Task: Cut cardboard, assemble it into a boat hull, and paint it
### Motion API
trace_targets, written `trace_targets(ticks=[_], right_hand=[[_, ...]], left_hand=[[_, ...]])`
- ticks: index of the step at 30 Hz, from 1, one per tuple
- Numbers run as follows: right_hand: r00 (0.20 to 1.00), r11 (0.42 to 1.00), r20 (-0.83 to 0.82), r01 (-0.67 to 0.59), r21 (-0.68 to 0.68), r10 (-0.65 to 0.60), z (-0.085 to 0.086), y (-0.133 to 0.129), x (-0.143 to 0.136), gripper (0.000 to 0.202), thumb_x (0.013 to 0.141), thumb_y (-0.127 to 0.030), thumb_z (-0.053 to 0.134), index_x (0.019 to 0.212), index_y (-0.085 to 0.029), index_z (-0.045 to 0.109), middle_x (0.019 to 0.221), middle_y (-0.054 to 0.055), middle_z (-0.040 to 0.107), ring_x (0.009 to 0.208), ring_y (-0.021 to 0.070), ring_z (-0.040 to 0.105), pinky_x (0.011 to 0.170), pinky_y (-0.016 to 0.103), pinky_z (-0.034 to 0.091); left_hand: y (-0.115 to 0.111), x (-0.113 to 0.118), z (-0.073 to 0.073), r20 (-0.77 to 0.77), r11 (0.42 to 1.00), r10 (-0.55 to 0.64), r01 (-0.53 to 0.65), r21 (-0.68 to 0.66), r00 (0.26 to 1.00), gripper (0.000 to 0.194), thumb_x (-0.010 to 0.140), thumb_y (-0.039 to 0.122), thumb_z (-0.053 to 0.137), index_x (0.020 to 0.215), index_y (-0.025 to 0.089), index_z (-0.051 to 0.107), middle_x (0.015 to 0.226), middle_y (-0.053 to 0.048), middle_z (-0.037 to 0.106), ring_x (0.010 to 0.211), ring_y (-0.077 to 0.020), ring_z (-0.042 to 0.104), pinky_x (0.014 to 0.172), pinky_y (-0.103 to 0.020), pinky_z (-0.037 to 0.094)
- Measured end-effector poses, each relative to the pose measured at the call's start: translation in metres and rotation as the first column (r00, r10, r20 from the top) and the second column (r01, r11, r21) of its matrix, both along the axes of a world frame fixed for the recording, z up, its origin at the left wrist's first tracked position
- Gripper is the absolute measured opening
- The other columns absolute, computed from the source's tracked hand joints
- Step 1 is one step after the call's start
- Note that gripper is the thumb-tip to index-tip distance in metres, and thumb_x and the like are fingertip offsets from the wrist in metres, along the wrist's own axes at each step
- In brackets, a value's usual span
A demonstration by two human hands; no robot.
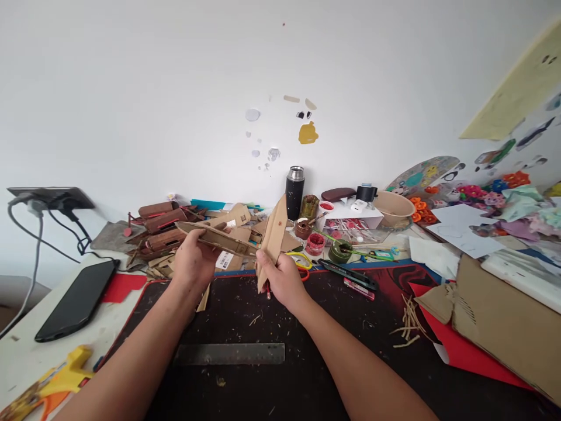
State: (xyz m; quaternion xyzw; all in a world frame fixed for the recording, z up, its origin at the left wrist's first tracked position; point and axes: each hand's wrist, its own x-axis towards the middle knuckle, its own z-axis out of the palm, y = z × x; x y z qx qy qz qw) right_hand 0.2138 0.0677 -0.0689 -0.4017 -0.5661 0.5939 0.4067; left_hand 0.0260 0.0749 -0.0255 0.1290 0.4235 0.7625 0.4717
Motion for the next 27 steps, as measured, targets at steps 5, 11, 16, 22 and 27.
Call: trace_targets(ticks=[5, 11, 16, 22, 27], right_hand=[[0.968, 0.980, 0.179, -0.190, 0.058, 0.177, 0.001, -0.006, 0.002, 0.054, 0.096, -0.071, 0.064, 0.082, -0.019, 0.069, 0.060, 0.002, 0.066, 0.050, 0.0183, 0.066, 0.047, 0.025, 0.047], [0.859, 0.912, 0.363, -0.406, 0.052, 0.361, 0.011, -0.014, 0.004, 0.050, 0.100, -0.059, 0.066, 0.073, -0.018, 0.073, 0.074, 0.004, 0.076, 0.068, 0.0166, 0.069, 0.065, 0.024, 0.047], [0.788, 0.853, 0.362, -0.521, -0.038, 0.498, 0.008, -0.016, 0.003, 0.049, 0.103, -0.058, 0.063, 0.074, -0.019, 0.072, 0.075, 0.002, 0.076, 0.066, 0.0152, 0.067, 0.066, 0.023, 0.047], [0.810, 0.863, 0.316, -0.502, -0.060, 0.494, 0.002, -0.012, 0.002, 0.053, 0.101, -0.063, 0.061, 0.070, -0.020, 0.069, 0.073, 0.003, 0.074, 0.064, 0.0168, 0.066, 0.062, 0.024, 0.047], [0.827, 0.902, 0.377, -0.426, -0.065, 0.417, -0.001, -0.009, 0.003, 0.055, 0.098, -0.065, 0.065, 0.066, -0.020, 0.068, 0.069, 0.004, 0.074, 0.062, 0.0177, 0.066, 0.056, 0.024, 0.042]], left_hand=[[0.002, -0.003, -0.009, -0.144, 0.998, 0.059, -0.059, 0.007, 0.988, 0.016, 0.079, 0.020, 0.064, 0.095, 0.019, 0.068, 0.081, -0.005, 0.080, 0.077, -0.0227, 0.077, 0.069, -0.031, 0.059], [0.004, -0.010, -0.014, -0.252, 0.992, 0.128, -0.127, 0.020, 0.959, 0.019, 0.070, 0.026, 0.075, 0.085, 0.021, 0.065, 0.071, 0.003, 0.071, 0.066, -0.0167, 0.068, 0.064, -0.027, 0.053], [0.003, -0.004, -0.015, -0.218, 0.999, 0.018, -0.025, -0.029, 0.976, 0.026, 0.068, 0.028, 0.078, 0.090, 0.020, 0.066, 0.073, 0.001, 0.071, 0.070, -0.0202, 0.070, 0.066, -0.031, 0.057], [-0.002, 0.005, -0.010, -0.140, 0.993, -0.110, 0.101, -0.067, 0.984, 0.020, 0.076, 0.024, 0.071, 0.095, 0.017, 0.071, 0.082, -0.006, 0.077, 0.074, -0.0236, 0.076, 0.071, -0.036, 0.064], [-0.004, 0.008, -0.005, -0.098, 0.978, -0.200, 0.192, -0.083, 0.975, 0.022, 0.086, 0.027, 0.065, 0.100, 0.014, 0.075, 0.087, -0.012, 0.081, 0.077, -0.0277, 0.079, 0.072, -0.040, 0.065]])
